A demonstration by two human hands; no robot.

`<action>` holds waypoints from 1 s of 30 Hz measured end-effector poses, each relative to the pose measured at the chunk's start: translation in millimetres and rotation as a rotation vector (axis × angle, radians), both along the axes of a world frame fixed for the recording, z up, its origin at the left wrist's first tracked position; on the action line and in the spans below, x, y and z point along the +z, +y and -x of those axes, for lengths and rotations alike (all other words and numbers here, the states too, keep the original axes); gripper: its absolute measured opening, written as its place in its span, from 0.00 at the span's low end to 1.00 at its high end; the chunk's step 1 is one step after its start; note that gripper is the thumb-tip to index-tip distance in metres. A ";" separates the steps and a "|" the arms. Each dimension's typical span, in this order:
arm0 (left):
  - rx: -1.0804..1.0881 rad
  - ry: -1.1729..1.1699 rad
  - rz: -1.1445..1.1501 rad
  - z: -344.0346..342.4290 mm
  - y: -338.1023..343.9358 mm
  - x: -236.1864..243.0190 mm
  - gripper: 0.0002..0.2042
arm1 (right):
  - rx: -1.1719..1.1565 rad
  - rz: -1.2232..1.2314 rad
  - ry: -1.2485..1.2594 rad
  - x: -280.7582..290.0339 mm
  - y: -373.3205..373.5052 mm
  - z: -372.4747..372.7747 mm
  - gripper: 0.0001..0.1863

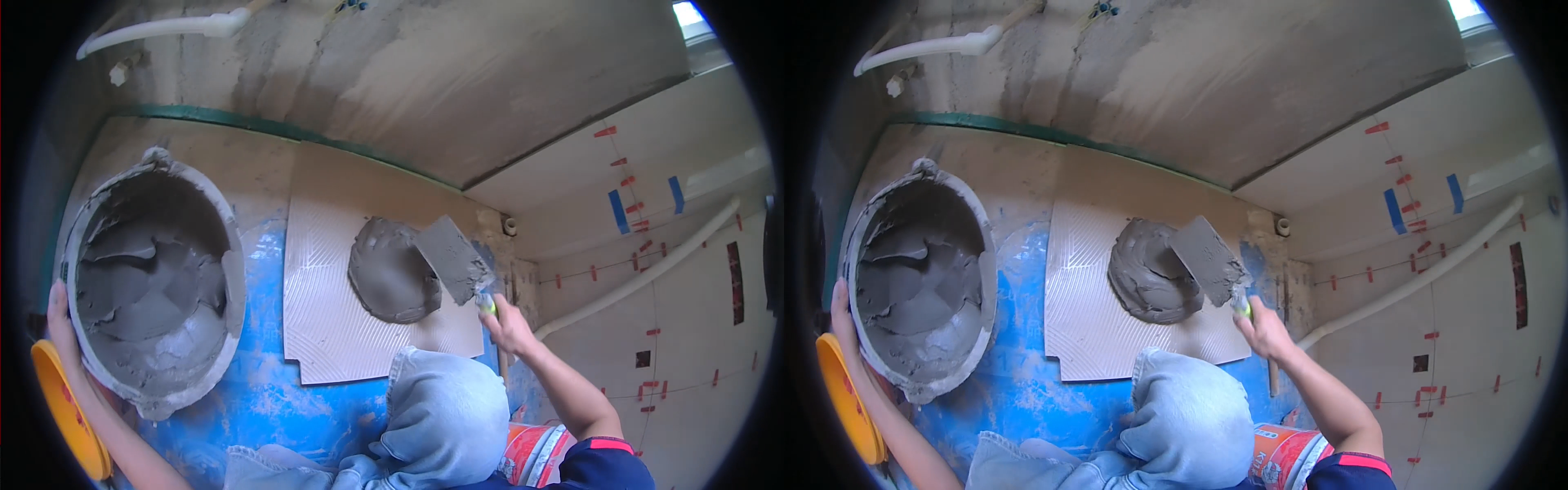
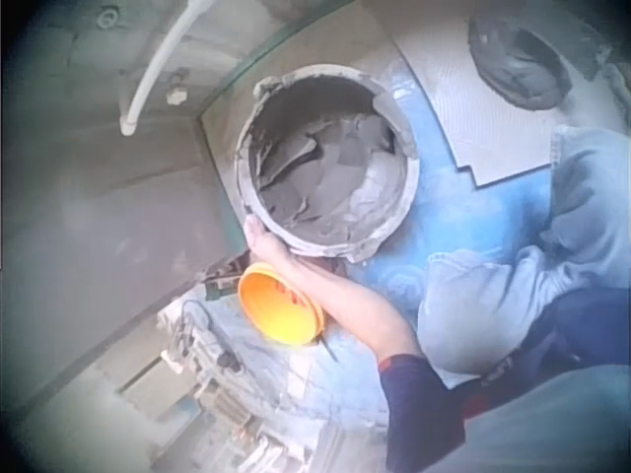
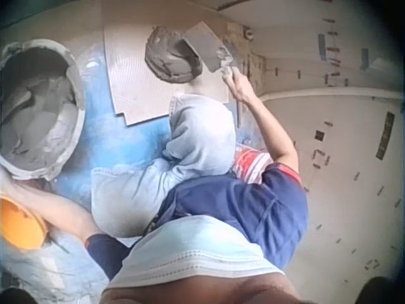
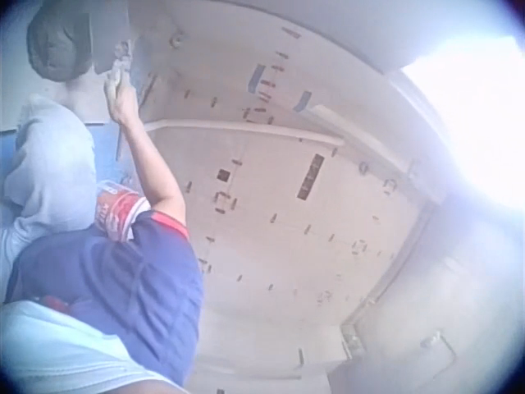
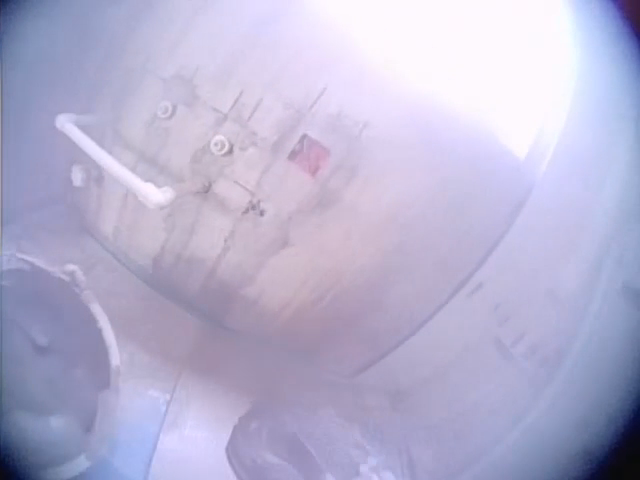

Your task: The person holds a tile and applies mortar from a bucket to the back of it with a trowel, spreading the mortar evenly across the surface.

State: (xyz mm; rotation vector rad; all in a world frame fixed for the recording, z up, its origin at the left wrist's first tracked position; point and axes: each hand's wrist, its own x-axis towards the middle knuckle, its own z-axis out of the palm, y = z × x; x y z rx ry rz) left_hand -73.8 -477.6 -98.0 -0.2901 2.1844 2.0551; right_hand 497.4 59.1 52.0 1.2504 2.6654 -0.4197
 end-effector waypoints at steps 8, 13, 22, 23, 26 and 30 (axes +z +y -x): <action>-0.007 -0.034 0.079 -2.1 17.2 0.2 0.33 | -1.055 1.567 0.224 -32.4 27.9 44.1 0.31; -0.054 -0.110 -0.037 0.9 0.9 12.7 0.28 | -0.177 0.692 -0.394 -33.5 10.3 84.1 0.35; -0.206 0.008 0.798 -31.7 -35.4 48.6 0.30 | 0.419 -0.107 -0.582 -43.6 141.0 64.7 0.35; -0.211 0.098 0.971 -48.6 -45.7 57.9 0.29 | 0.081 0.272 -0.503 -46.3 146.1 63.9 0.36; -0.174 0.443 1.237 -155.6 66.5 141.5 0.24 | -0.323 0.982 -0.392 -35.8 135.1 44.7 0.41; -0.446 0.489 0.943 -217.8 171.2 216.9 0.22 | 0.263 0.513 -0.568 -30.5 116.9 14.4 0.37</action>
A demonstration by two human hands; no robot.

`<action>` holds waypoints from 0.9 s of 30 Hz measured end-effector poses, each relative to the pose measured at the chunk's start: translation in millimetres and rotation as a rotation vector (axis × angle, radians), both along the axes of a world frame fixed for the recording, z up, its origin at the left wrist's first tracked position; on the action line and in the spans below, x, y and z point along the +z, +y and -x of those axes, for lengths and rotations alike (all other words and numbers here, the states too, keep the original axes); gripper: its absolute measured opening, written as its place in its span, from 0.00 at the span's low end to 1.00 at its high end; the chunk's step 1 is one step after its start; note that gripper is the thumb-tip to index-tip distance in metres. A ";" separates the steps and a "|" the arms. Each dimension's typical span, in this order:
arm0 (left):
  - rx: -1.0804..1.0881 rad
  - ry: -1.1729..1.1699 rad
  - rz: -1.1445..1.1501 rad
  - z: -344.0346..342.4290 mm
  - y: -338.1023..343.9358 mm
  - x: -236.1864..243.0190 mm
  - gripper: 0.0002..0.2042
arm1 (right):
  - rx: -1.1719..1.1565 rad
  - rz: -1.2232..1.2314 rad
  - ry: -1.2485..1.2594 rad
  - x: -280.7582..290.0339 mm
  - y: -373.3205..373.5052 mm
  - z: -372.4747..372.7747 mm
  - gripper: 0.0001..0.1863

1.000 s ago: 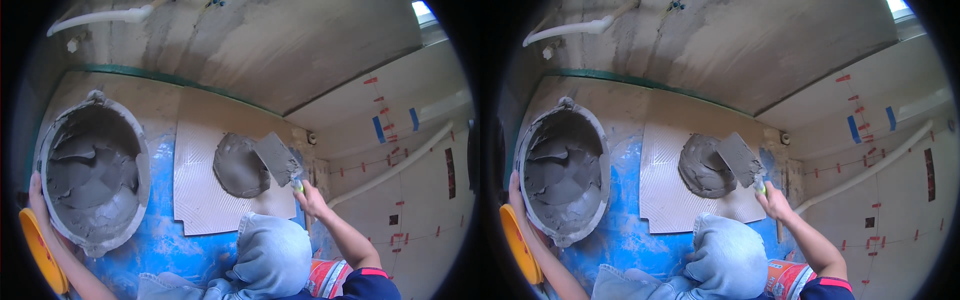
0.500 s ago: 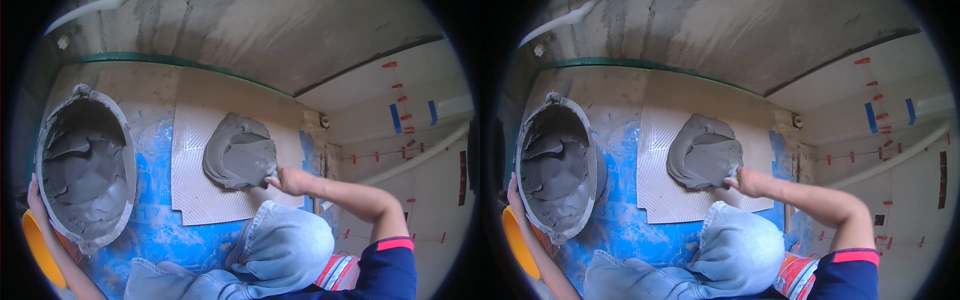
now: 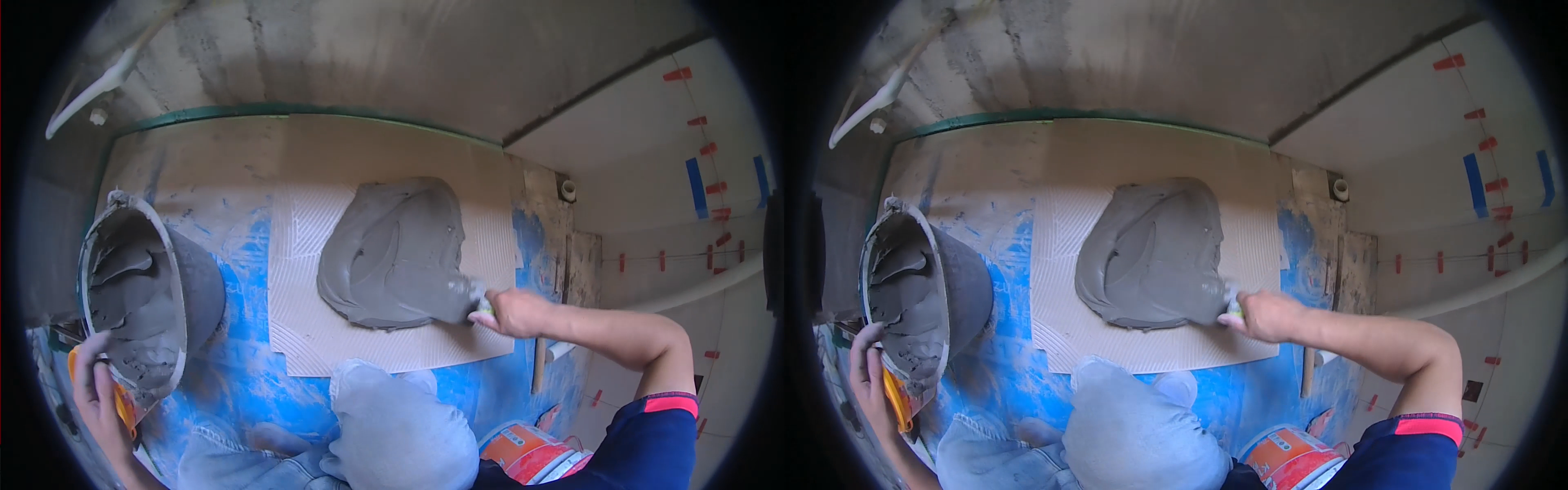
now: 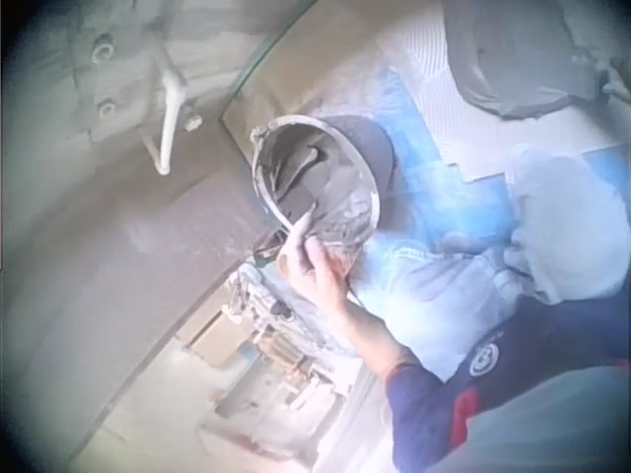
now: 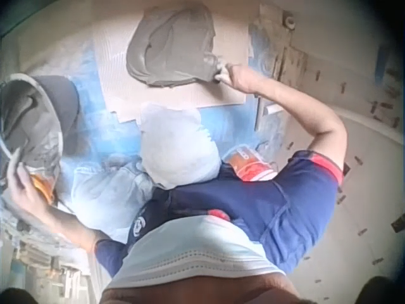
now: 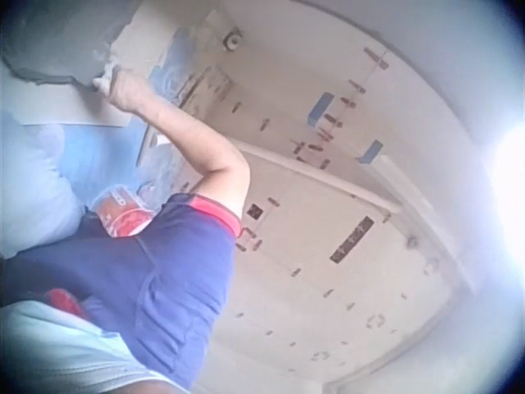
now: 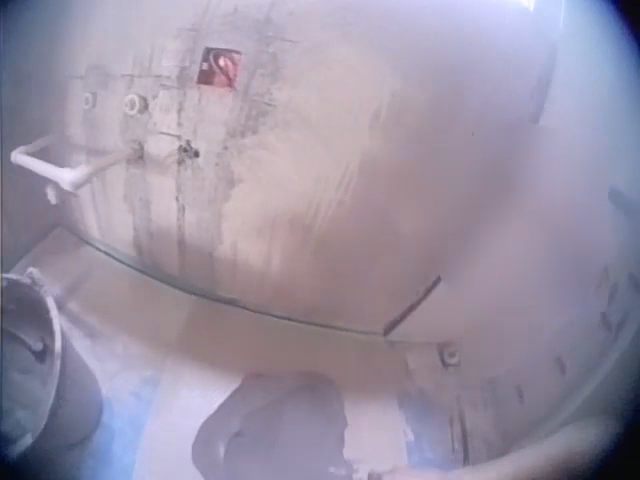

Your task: The person holds a tile and applies mortar from a bucket to the back of it with a trowel, spreading the mortar evenly across the surface.

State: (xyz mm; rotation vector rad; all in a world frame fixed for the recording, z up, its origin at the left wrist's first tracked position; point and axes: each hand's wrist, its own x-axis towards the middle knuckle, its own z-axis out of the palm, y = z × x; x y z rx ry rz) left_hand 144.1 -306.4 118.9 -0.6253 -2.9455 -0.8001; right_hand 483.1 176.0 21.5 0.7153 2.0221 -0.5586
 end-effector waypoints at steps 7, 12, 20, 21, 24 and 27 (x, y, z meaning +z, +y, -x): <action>-0.767 -1.170 0.012 -44.2 140.3 -78.7 0.18 | 0.096 -0.474 0.259 -22.5 61.3 -33.8 0.30; -0.405 -0.338 0.225 -46.5 116.8 -213.6 0.22 | -0.759 0.103 0.311 2.1 18.9 -41.3 0.28; -0.316 -0.606 0.020 -52.1 128.9 -332.0 0.28 | -1.867 0.876 0.587 -72.7 -1.8 -30.2 0.25; -0.330 -0.631 0.019 -52.3 129.0 -333.3 0.28 | -1.931 0.898 0.537 -78.5 -3.1 -12.5 0.24; -0.349 -0.662 -0.002 -46.3 132.1 -332.2 0.27 | -1.811 1.110 0.408 -83.5 -14.7 38.9 0.26; -0.355 -0.673 -0.062 -43.8 132.6 -327.6 0.24 | -1.620 1.050 0.281 -78.5 -35.9 78.1 0.28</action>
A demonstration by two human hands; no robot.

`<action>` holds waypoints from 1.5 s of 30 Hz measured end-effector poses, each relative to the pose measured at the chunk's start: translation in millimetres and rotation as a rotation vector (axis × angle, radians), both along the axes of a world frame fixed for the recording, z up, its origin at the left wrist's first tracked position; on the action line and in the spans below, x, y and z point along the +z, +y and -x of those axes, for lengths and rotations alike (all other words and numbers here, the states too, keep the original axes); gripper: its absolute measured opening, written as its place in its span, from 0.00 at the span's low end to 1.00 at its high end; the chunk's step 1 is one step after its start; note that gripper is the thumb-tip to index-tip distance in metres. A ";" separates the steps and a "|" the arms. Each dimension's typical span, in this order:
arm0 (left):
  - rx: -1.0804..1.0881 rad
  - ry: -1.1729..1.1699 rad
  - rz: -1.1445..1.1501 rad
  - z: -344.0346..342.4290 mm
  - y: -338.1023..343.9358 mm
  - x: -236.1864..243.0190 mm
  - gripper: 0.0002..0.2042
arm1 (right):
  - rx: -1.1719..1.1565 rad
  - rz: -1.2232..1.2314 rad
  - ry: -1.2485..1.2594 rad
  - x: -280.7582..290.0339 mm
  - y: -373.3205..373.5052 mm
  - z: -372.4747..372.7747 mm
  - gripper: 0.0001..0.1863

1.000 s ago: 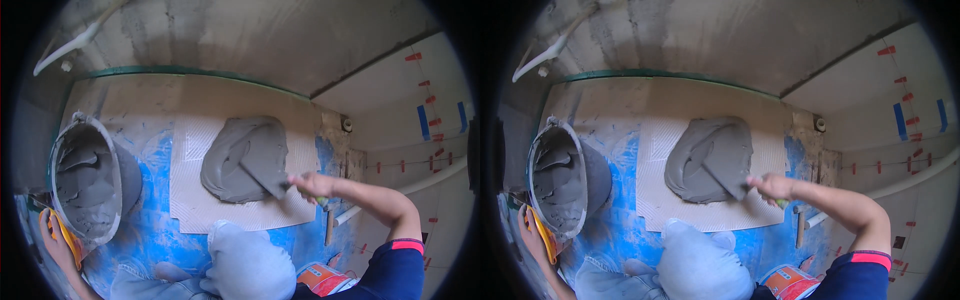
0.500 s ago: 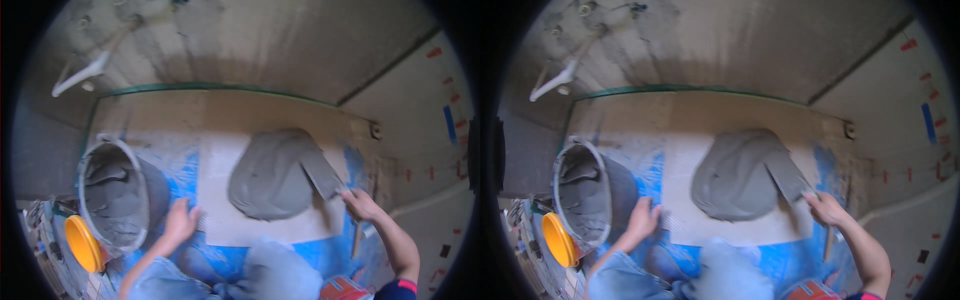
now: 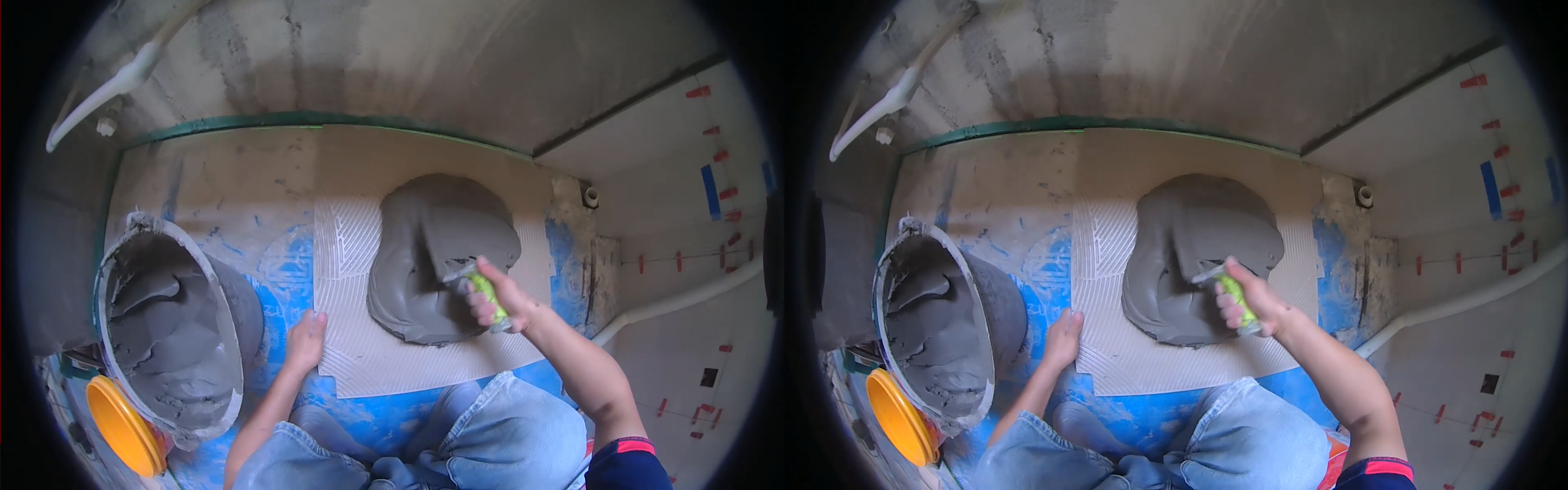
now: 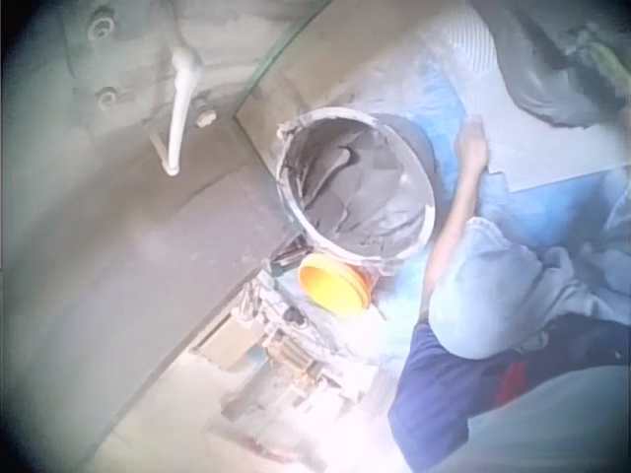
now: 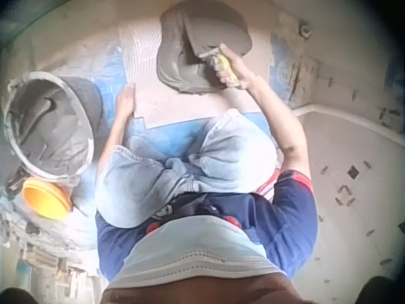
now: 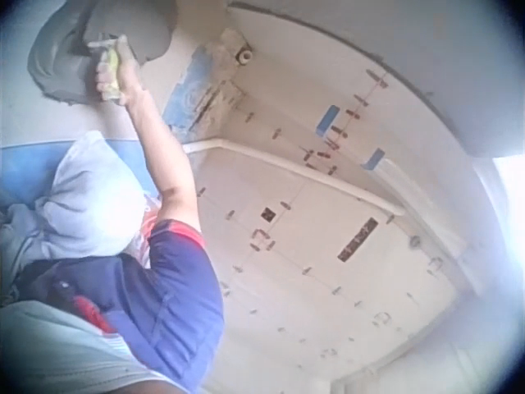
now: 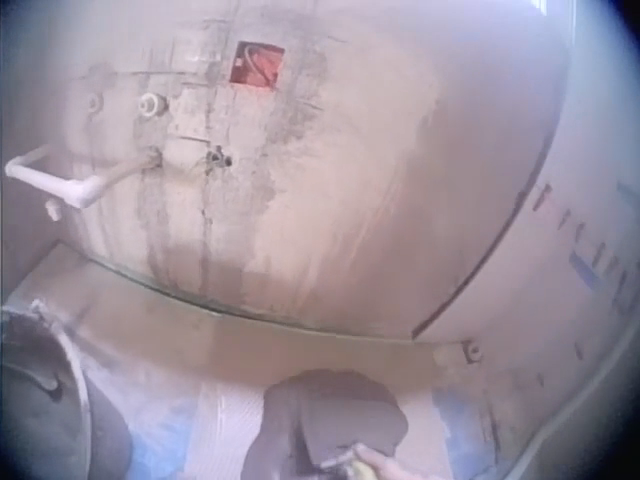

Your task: The person holds a tile and applies mortar from a bucket to the back of it with a trowel, spreading the mortar evenly across the surface.

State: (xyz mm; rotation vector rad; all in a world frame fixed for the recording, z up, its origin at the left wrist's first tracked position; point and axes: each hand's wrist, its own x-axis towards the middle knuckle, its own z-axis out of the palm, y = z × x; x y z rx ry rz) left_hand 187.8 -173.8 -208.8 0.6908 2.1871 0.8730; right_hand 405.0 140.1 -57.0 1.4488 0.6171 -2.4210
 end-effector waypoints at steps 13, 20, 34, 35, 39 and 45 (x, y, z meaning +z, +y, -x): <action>-0.024 -0.130 -0.091 17.2 -19.1 -18.5 0.18 | 1.466 -1.905 -0.389 -5.5 48.0 45.8 0.27; 0.032 -0.120 -0.132 8.4 -11.0 -15.1 0.19 | 0.461 -0.815 -0.395 14.6 91.1 48.0 0.30; 0.049 -0.205 -0.169 6.4 -10.2 -24.6 0.18 | 0.969 -1.502 -0.579 -8.0 94.5 57.5 0.32; 0.037 -0.208 -0.171 5.0 -8.3 -23.9 0.18 | 0.895 -1.370 -0.561 -6.9 103.3 52.6 0.33; 0.039 -0.194 -0.116 20.0 -26.5 -22.6 0.17 | 0.971 -1.074 -0.370 25.3 69.8 53.8 0.35; 0.051 -0.251 -0.198 9.2 -11.5 -13.1 0.17 | 0.773 -1.195 -0.752 15.4 130.0 7.1 0.36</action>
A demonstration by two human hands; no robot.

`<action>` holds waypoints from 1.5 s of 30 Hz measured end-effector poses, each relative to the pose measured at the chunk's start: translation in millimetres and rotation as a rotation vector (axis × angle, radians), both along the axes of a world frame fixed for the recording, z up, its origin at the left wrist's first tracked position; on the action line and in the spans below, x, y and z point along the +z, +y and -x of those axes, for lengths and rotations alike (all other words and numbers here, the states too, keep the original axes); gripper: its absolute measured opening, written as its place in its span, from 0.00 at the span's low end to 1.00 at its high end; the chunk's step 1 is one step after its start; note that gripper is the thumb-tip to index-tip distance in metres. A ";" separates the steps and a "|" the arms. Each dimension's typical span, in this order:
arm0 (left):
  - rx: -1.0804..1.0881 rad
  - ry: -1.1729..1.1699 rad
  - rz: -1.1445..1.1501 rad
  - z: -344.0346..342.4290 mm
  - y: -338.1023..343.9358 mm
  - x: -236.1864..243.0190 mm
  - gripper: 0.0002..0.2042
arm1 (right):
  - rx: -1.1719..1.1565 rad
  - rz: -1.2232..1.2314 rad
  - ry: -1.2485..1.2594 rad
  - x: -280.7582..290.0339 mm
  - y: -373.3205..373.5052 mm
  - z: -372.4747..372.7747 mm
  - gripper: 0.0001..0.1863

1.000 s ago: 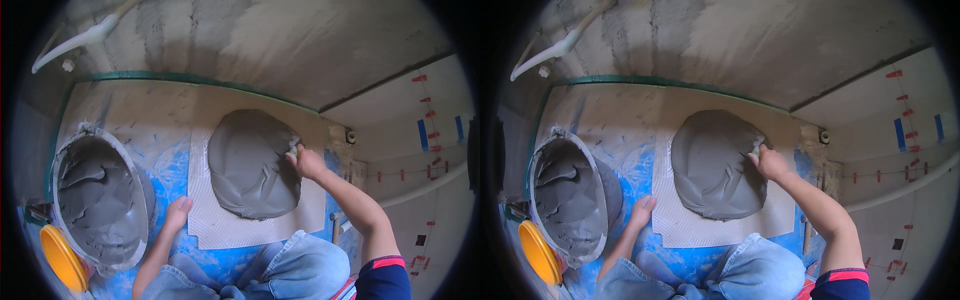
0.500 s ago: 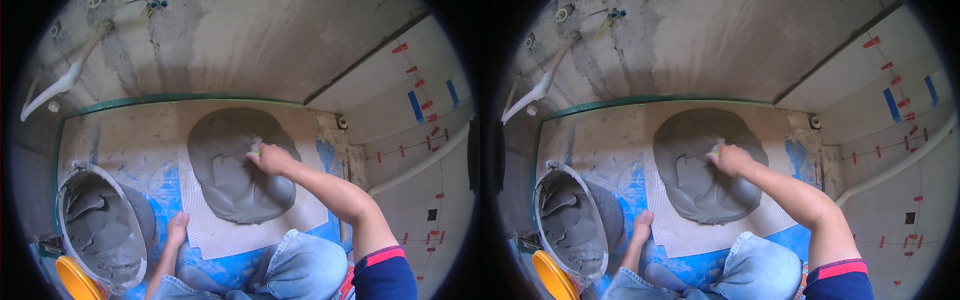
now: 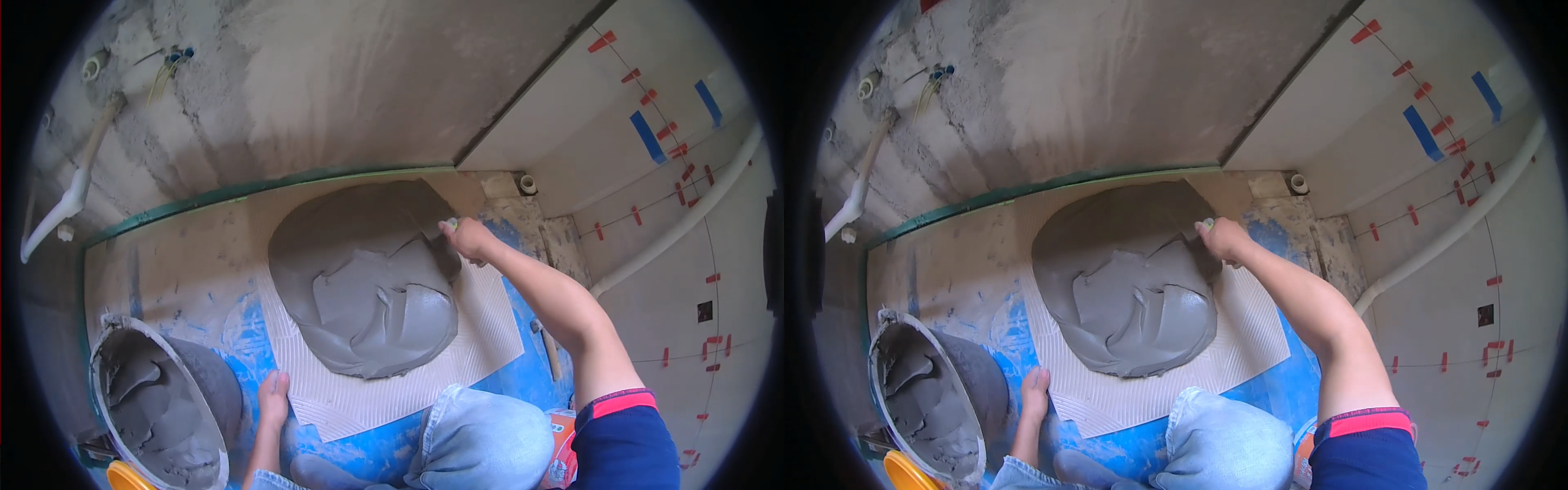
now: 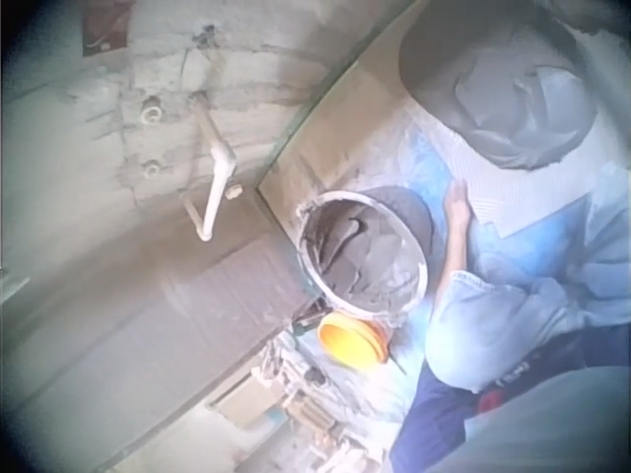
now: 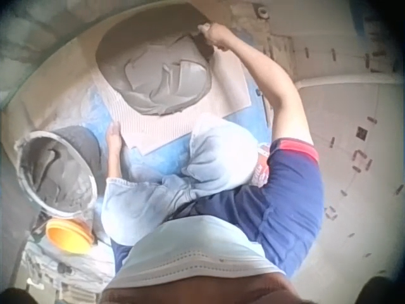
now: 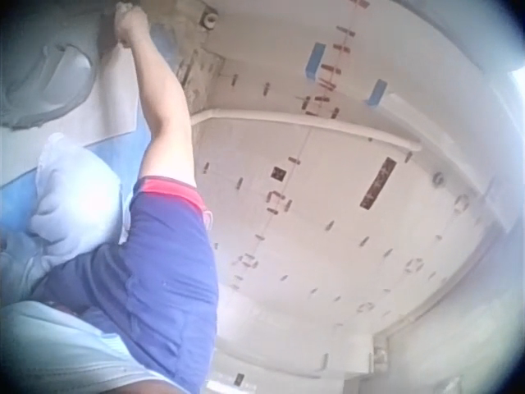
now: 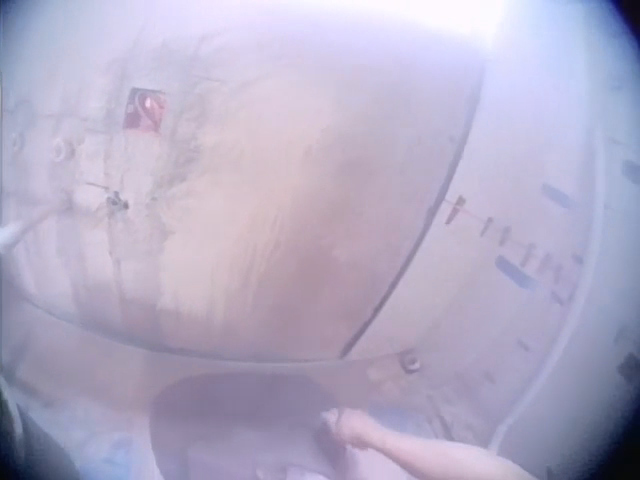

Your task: The person holds a tile and applies mortar from a bucket to the back of it with a trowel, spreading the mortar evenly across the surface.

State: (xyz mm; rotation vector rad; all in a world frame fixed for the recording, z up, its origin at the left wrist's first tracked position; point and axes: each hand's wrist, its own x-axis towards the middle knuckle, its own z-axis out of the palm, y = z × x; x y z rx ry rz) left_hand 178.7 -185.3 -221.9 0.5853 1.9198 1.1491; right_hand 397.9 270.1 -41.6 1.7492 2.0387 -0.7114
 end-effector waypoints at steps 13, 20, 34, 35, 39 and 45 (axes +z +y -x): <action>-0.018 0.013 -0.004 1.3 -0.2 -9.8 0.22 | 0.047 -0.125 0.095 -13.3 22.4 -59.0 0.34; 0.061 -0.139 -0.051 0.0 -4.4 -10.1 0.20 | 0.122 0.093 0.237 -24.3 -25.6 -86.5 0.33; 0.083 -0.163 -0.038 -0.4 -1.1 5.3 0.19 | -0.215 -0.123 0.228 -73.9 86.4 -75.0 0.39; 0.070 -0.156 -0.007 2.1 -5.6 3.2 0.19 | -0.229 -0.177 0.196 -76.3 82.6 -78.6 0.39; 0.075 -0.146 -0.006 -0.9 1.8 7.9 0.19 | -0.214 -0.465 0.048 -82.7 73.4 -104.5 0.36; 0.076 -0.120 0.013 2.1 -7.0 -9.7 0.21 | -0.207 -0.381 0.364 -75.3 54.7 -132.0 0.29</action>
